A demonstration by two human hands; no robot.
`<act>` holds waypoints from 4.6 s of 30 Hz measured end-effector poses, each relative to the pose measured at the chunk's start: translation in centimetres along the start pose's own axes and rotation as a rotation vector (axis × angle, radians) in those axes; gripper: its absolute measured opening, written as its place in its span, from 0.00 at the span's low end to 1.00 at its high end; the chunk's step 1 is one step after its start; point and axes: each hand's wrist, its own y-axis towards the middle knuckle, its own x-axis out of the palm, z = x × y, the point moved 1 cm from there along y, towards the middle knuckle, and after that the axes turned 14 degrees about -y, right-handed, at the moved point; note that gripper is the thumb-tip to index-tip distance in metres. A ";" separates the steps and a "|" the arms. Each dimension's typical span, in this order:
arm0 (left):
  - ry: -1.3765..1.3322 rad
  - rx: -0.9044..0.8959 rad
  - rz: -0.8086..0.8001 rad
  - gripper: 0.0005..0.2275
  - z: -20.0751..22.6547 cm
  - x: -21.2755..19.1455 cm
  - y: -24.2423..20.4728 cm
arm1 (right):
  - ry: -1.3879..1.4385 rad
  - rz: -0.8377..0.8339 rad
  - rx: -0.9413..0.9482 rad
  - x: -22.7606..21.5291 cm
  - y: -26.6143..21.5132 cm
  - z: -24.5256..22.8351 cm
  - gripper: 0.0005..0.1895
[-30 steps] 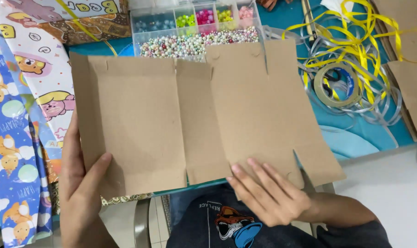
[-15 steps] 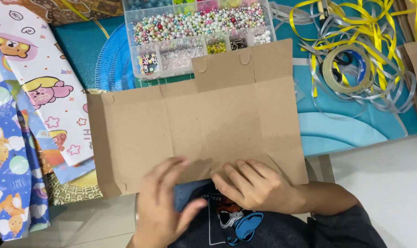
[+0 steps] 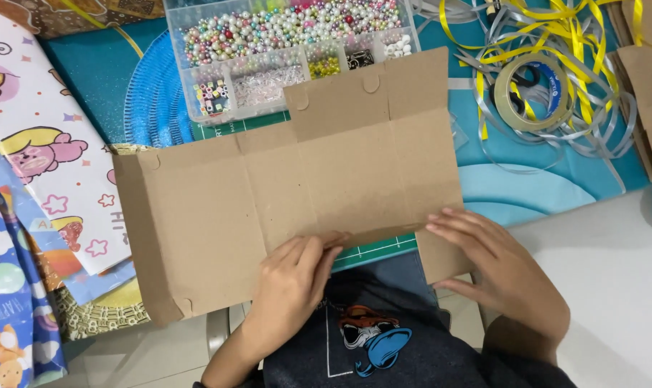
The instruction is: Assembling a small cardboard box by folding along pre-scored lines and tucking in the tabs.
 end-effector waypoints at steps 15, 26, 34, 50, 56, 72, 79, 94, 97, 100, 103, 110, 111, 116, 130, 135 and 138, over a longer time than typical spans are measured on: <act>-0.008 -0.315 -0.033 0.22 0.5 0.4 0.6 | 0.130 0.553 0.572 4.1 1.8 -0.7 0.21; 0.109 -0.319 -0.102 0.30 -0.4 1.4 0.0 | 0.034 0.485 0.740 4.0 4.6 -1.7 0.08; 0.891 -0.120 0.009 0.27 1.0 3.6 -0.3 | -0.056 0.500 0.687 5.0 4.4 -0.9 0.07; 0.939 0.243 -0.162 0.23 1.0 6.8 0.0 | -0.342 0.692 -0.055 7.9 0.8 -0.5 0.06; 1.034 0.305 -0.170 0.19 1.3 7.1 0.1 | -0.240 0.663 -0.052 9.6 0.3 -1.4 0.18; 1.247 0.336 -0.085 0.20 2.4 9.4 1.3 | 0.027 0.903 0.129 8.7 0.5 -1.1 0.12; 1.232 0.436 -0.058 0.18 1.7 9.3 1.2 | 0.122 0.487 -0.008 7.8 -0.5 -1.1 0.56; 1.256 0.369 -0.002 0.16 1.9 8.7 1.2 | 0.114 0.341 0.062 5.9 2.1 -0.6 0.57; 1.182 0.340 -0.013 0.23 1.9 8.7 0.8 | 0.073 0.338 0.181 4.9 1.9 0.8 0.56; 1.146 0.298 -0.089 0.23 1.9 8.2 0.1 | -0.079 0.366 0.086 5.4 1.7 0.6 0.57; 1.169 0.313 -0.104 0.23 1.8 7.7 0.2 | -0.115 0.411 -0.060 7.5 1.1 -0.4 0.54; 1.095 0.290 -0.126 0.23 1.4 6.6 -0.2 | -0.080 0.287 -0.073 6.7 1.1 -1.0 0.40; 0.868 0.222 -0.211 0.26 1.2 5.9 -0.6 | -0.169 0.251 -0.058 6.1 1.4 -0.9 0.29; 0.631 0.088 -0.300 0.26 0.6 1.1 -2.8 | -0.224 0.323 -0.100 5.7 1.9 -0.5 0.19; 0.290 -0.065 -0.040 0.08 -1.1 -0.9 -1.8 | -0.332 0.154 0.007 4.2 6.1 -4.0 0.29; 0.219 -0.061 -0.012 0.06 -1.1 0.5 -1.4 | -0.319 0.101 0.085 4.4 5.2 -3.8 0.29; 0.122 -0.125 -0.001 0.05 -1.0 1.2 -1.2 | -0.298 0.121 0.141 4.7 4.8 -3.6 0.25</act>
